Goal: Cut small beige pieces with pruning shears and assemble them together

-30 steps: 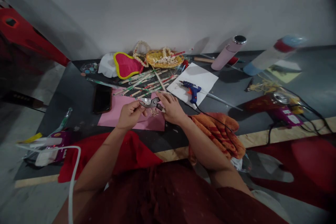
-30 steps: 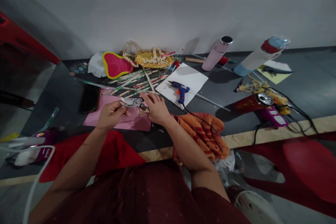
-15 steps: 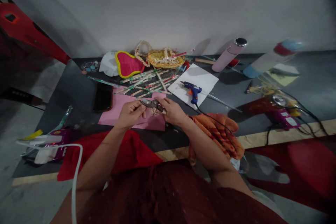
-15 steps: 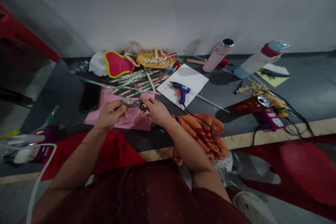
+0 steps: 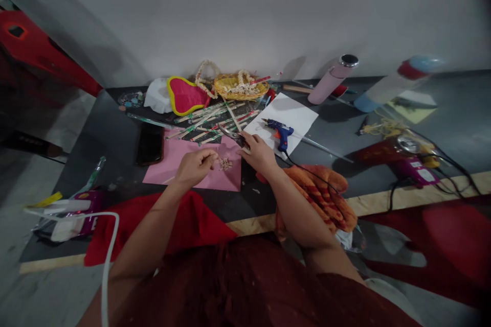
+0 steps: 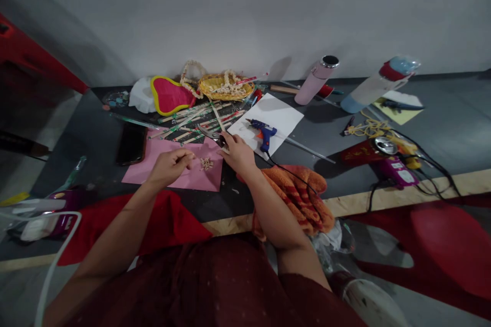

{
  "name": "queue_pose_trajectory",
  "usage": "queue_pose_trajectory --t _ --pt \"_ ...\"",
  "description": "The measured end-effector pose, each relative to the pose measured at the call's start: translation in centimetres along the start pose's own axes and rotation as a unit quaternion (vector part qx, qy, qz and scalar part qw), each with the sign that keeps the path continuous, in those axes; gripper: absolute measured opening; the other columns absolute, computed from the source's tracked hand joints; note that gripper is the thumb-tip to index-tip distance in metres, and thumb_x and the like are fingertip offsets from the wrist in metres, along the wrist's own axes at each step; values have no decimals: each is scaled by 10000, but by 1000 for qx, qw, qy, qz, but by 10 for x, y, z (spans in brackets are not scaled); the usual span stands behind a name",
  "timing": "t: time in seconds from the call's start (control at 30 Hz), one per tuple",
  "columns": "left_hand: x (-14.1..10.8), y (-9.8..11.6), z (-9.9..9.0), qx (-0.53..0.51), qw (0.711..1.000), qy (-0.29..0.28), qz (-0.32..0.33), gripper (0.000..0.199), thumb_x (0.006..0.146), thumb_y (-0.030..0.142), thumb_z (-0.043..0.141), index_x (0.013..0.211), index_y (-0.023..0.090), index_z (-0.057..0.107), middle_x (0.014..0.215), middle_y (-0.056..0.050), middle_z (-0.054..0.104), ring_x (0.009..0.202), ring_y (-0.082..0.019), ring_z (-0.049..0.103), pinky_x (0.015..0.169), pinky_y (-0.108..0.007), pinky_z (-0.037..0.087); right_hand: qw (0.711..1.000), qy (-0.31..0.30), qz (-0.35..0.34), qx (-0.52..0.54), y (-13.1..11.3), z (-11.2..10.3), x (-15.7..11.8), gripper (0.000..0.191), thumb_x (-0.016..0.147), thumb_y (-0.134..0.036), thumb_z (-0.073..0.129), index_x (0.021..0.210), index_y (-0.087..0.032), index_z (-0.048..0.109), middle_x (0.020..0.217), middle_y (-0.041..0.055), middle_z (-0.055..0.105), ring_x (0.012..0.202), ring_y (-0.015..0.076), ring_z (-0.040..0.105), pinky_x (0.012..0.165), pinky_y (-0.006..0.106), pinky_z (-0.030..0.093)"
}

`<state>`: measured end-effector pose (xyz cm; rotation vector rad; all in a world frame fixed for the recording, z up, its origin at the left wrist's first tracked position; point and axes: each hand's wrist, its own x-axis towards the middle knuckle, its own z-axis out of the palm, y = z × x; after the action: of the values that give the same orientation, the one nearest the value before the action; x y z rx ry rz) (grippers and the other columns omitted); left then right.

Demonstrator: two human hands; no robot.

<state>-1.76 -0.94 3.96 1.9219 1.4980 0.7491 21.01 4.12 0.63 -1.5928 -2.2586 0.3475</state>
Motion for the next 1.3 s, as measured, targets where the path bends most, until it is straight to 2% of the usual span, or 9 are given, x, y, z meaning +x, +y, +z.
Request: queue_pose_trajectory --t 0.1,0.17,0.3,0.53,0.73,0.87,1.0,1.17,1.3 --pt "4 -12 6 157 987 25 -18 277 887 384 437 845 237 669 721 -16 700 613 -161 591 555 -259 325 999 -12 16 -46 2 4 -1 641 805 -444 621 1370 -246 393 1157 117 568 1048 290 556 810 375 490" --pt "7 -19 7 210 976 37 -42 283 890 387 426 909 245 670 764 -28 713 662 -187 615 563 -269 320 997 -24 18 -67 2 6 -1 636 806 -492 609 1350 -229 412 1136 129 574 1031 293 554 799 382 486" --pt "10 -27 10 235 968 55 -68 302 896 388 413 995 246 661 830 -36 727 708 -196 632 582 -272 332 995 -17 20 -92 -2 7 -3 613 809 -539 584 1311 -213 449 1108 139 579 1004 285 530 801 385 473" --pt "13 -39 16 290 948 91 -90 333 905 393 390 984 221 664 828 -59 727 728 -200 645 594 -271 367 993 15 10 -113 -19 -5 -2 423 895 -381 486 1293 -238 487 1275 126 516 1120 302 426 864 434 426" --pt "11 -45 22 296 945 132 -46 339 917 354 359 989 225 665 919 -65 728 829 -207 666 642 -283 418 978 -37 -193 -65 -39 -14 59 376 903 -136 373 1241 -123 538 1175 124 607 1120 229 489 1020 385 317" --pt "11 -49 27 284 943 171 -7 320 914 345 383 1003 220 664 938 -56 733 857 -207 675 655 -285 439 980 -88 -169 -50 -49 8 111 329 896 -121 373 1136 -140 597 1124 108 644 1062 195 554 931 307 392" --pt "10 -51 30 280 943 180 16 299 909 333 403 973 216 670 879 -66 734 816 -202 676 660 -285 453 974 -123 -176 -66 -56 35 142 322 865 -115 408 1081 -163 641 1075 92 678 973 194 608 835 277 435" --pt "12 -51 35 267 945 179 51 255 885 291 439 1003 230 657 909 -55 731 825 -194 668 679 -284 461 965 -155 -199 -77 -64 45 156 274 820 -153 483 1002 -197 683 1062 48 690 967 185 611 834 256 434" --pt "13 -46 37 261 947 174 61 244 884 288 444 995 233 654 939 -57 729 845 -198 666 681 -287 455 962 -164 -196 -94 -71 48 153 230 838 -189 481 956 -184 678 1043 73 681 946 197 606 810 269 436"
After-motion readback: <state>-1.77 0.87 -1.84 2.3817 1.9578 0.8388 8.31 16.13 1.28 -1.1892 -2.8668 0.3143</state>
